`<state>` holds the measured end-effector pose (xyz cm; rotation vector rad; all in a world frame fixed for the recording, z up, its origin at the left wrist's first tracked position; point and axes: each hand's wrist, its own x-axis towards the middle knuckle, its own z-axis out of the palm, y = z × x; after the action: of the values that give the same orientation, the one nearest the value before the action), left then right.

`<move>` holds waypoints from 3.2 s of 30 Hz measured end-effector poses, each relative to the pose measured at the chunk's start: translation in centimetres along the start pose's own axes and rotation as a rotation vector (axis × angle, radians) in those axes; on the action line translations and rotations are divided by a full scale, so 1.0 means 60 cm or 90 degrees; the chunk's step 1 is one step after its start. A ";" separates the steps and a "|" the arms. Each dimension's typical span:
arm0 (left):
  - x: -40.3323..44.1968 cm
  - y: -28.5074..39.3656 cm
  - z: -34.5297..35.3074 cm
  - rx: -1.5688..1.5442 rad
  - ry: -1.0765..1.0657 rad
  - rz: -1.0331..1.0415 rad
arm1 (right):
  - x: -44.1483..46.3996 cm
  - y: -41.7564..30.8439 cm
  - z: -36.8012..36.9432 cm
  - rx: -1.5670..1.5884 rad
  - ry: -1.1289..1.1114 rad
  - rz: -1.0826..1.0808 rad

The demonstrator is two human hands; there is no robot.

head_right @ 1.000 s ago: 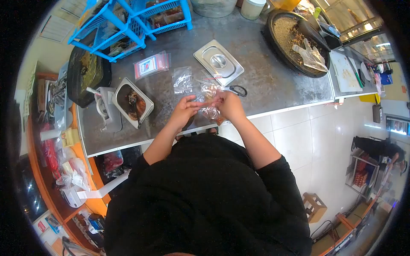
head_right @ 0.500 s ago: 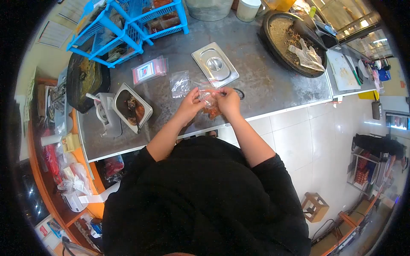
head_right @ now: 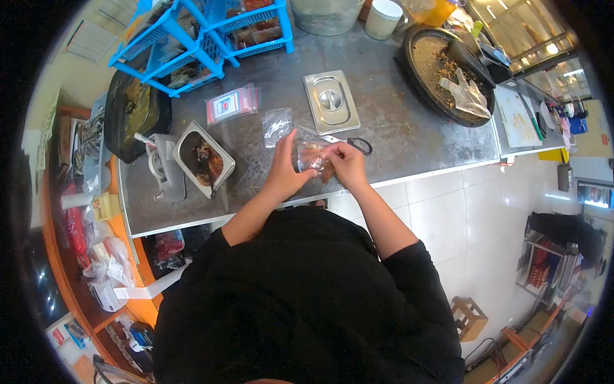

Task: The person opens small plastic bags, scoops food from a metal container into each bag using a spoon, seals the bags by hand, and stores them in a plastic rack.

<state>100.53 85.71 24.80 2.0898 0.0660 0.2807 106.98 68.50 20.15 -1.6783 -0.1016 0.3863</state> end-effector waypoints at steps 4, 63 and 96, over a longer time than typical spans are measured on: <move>0.000 0.039 -0.054 0.280 -0.091 0.158 | -0.024 -0.019 0.012 0.040 -0.037 -0.067; -0.061 -0.080 -0.646 0.455 0.390 0.107 | 0.515 -0.239 0.619 -1.311 -0.303 -0.397; -0.062 0.097 -0.455 0.384 0.228 0.284 | 0.106 -0.167 0.151 -0.758 -0.229 -0.004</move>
<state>90.32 105.20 42.42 2.6105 -0.1194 1.0089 111.68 80.39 27.82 -2.7481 -0.7138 0.6932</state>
